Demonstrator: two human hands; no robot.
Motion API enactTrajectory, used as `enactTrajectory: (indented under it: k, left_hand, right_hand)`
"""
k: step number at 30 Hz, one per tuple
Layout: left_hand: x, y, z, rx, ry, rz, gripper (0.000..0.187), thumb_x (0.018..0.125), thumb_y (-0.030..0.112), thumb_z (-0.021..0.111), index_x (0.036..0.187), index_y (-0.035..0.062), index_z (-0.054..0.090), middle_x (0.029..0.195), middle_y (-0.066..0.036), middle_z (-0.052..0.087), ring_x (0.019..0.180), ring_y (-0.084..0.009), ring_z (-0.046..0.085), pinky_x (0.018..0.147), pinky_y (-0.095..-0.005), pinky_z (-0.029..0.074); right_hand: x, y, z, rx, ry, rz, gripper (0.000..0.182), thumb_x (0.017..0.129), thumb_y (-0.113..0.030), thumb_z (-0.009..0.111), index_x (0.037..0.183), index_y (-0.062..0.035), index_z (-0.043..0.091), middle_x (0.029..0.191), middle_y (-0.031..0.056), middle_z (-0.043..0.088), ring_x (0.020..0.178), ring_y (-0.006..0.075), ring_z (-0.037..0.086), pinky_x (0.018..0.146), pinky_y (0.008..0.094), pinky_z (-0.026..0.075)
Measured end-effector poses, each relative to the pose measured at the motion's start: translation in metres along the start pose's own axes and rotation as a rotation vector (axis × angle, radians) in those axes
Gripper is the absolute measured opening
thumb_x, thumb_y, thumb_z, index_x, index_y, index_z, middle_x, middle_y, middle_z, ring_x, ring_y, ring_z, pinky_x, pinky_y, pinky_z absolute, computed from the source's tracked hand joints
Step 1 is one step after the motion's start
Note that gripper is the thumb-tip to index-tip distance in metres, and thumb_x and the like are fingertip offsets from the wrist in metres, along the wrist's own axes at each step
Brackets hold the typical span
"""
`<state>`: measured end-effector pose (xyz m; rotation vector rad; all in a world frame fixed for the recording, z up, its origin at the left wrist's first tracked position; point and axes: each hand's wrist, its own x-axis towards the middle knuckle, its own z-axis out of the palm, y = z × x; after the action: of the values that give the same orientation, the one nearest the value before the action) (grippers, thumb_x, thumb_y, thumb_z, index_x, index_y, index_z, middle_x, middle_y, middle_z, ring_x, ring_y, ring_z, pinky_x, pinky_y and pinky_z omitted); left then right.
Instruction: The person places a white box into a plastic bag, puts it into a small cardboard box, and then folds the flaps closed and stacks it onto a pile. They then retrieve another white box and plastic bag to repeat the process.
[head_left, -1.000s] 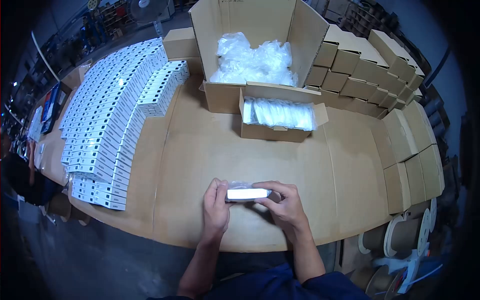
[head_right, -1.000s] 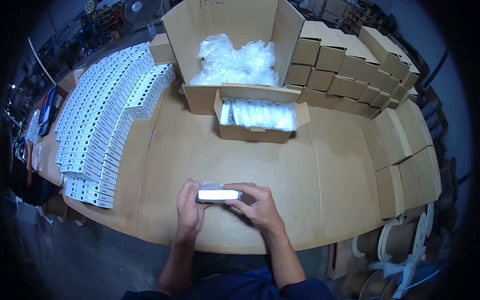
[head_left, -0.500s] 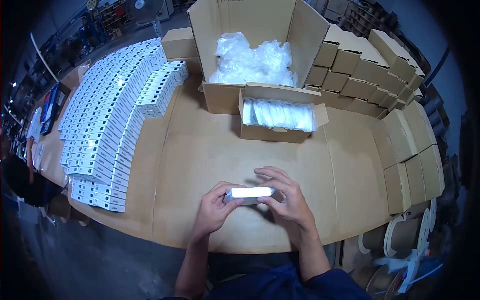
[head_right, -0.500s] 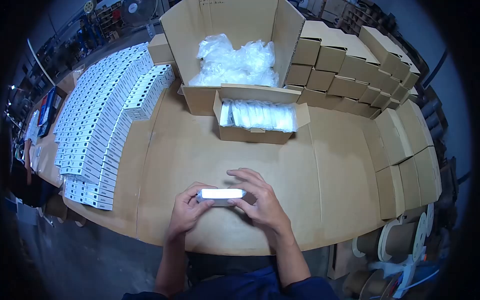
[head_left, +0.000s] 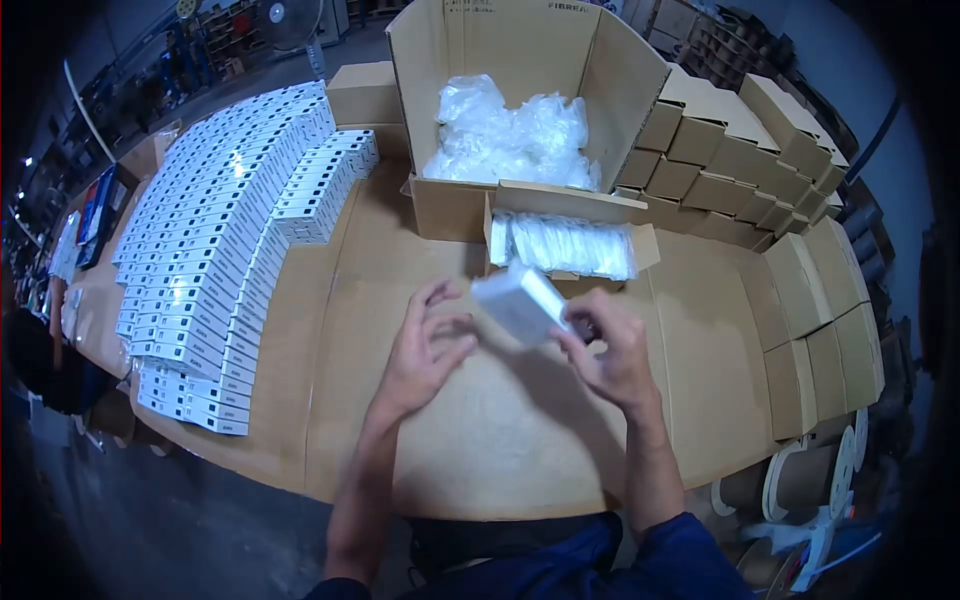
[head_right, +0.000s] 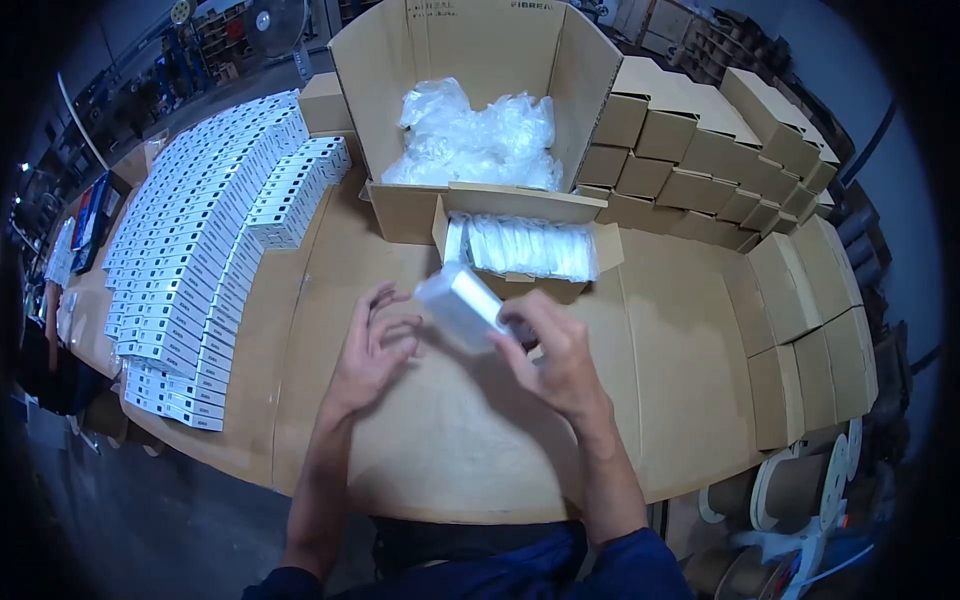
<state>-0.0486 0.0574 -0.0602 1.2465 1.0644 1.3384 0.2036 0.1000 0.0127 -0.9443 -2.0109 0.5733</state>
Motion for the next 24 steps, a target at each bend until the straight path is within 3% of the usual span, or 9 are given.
enactTrajectory:
  k: [2, 3, 6, 7, 11, 15, 19, 24]
  left_hand:
    - [0.023, 0.013, -0.003, 0.452, 0.048, 0.093, 0.082, 0.091, 0.005, 0.073, 0.16, 0.0144, 0.03, 0.146, -0.016, 0.046, 0.129, -0.0306, 0.053, 0.101, -0.0476, 0.054]
    - [0.034, 0.012, -0.006, 0.637, 0.032, 0.242, 0.082, 0.092, 0.008, 0.072, 0.162, 0.0209, 0.031, 0.148, -0.017, 0.044, 0.132, -0.035, 0.051, 0.107, -0.0522, 0.049]
    - [0.058, 0.014, -0.008, 1.018, 0.005, 0.412, 0.08, 0.089, 0.007, 0.071, 0.16, 0.0218, 0.036, 0.147, -0.018, 0.045, 0.134, -0.0379, 0.047, 0.114, -0.0579, 0.04]
    - [0.066, 0.01, -0.009, 1.168, 0.005, 0.456, 0.082, 0.089, 0.007, 0.069, 0.161, 0.0265, 0.035, 0.148, -0.016, 0.043, 0.134, -0.0379, 0.045, 0.117, -0.0609, 0.034]
    - [0.085, 0.0, -0.013, 1.255, 0.03, 0.564, 0.077, 0.089, 0.009, 0.068, 0.159, 0.0228, 0.038, 0.144, -0.013, 0.048, 0.133, -0.0388, 0.046, 0.117, -0.0652, 0.032]
    - [0.09, -0.009, -0.024, 1.207, 0.007, 0.581, 0.068, 0.088, 0.009, 0.069, 0.152, 0.0144, 0.045, 0.14, -0.011, 0.056, 0.133, -0.0409, 0.048, 0.118, -0.065, 0.031]
    - [0.093, -0.013, -0.029, 1.172, 0.011, 0.594, 0.057, 0.085, 0.006, 0.071, 0.139, 0.0094, 0.053, 0.137, -0.012, 0.06, 0.136, -0.0424, 0.048, 0.12, -0.0658, 0.028]
    - [0.1, -0.013, -0.031, 1.217, -0.015, 0.635, 0.057, 0.086, 0.01, 0.07, 0.14, 0.0106, 0.053, 0.139, -0.009, 0.059, 0.135, -0.0414, 0.048, 0.121, -0.0648, 0.027]
  right_hand:
    - [0.015, 0.014, 0.008, 0.093, 0.18, 0.07, 0.02, 0.085, 0.001, 0.079, 0.099, 0.0017, 0.064, 0.084, 0.0114, 0.064, 0.065, 0.0167, 0.066, 0.054, 0.0288, 0.055]
    - [0.022, 0.021, 0.014, 0.057, 0.249, 0.041, 0.02, 0.086, 0.001, 0.078, 0.1, 0.0013, 0.064, 0.085, 0.0117, 0.064, 0.065, 0.0167, 0.065, 0.053, 0.0295, 0.055]
    - [0.043, 0.027, 0.034, -0.041, 0.395, -0.05, 0.021, 0.088, 0.001, 0.076, 0.105, 0.0006, 0.064, 0.087, 0.0127, 0.064, 0.065, 0.0194, 0.065, 0.054, 0.0321, 0.055]
    - [0.048, 0.026, 0.041, -0.073, 0.432, -0.079, 0.022, 0.088, 0.001, 0.076, 0.106, 0.0005, 0.063, 0.088, 0.0131, 0.064, 0.065, 0.0208, 0.065, 0.055, 0.033, 0.055]
    - [0.059, 0.03, 0.064, -0.21, 0.431, -0.123, 0.03, 0.089, 0.001, 0.073, 0.118, 0.0018, 0.064, 0.093, 0.0166, 0.066, 0.072, 0.0302, 0.068, 0.063, 0.0379, 0.057]
    - [0.056, 0.038, 0.074, -0.309, 0.405, -0.165, 0.04, 0.088, -0.001, 0.074, 0.127, 0.0003, 0.065, 0.092, 0.0163, 0.066, 0.071, 0.0304, 0.068, 0.061, 0.0413, 0.057]
    - [0.06, 0.043, 0.08, -0.454, 0.342, -0.145, 0.039, 0.09, -0.008, 0.074, 0.127, -0.0009, 0.064, 0.09, 0.0154, 0.066, 0.07, 0.0337, 0.069, 0.059, 0.0436, 0.058]
    - [0.076, 0.04, 0.085, -0.573, 0.174, 0.024, 0.034, 0.094, -0.015, 0.069, 0.124, -0.0012, 0.062, 0.094, 0.0192, 0.067, 0.068, 0.0386, 0.07, 0.058, 0.0477, 0.058]
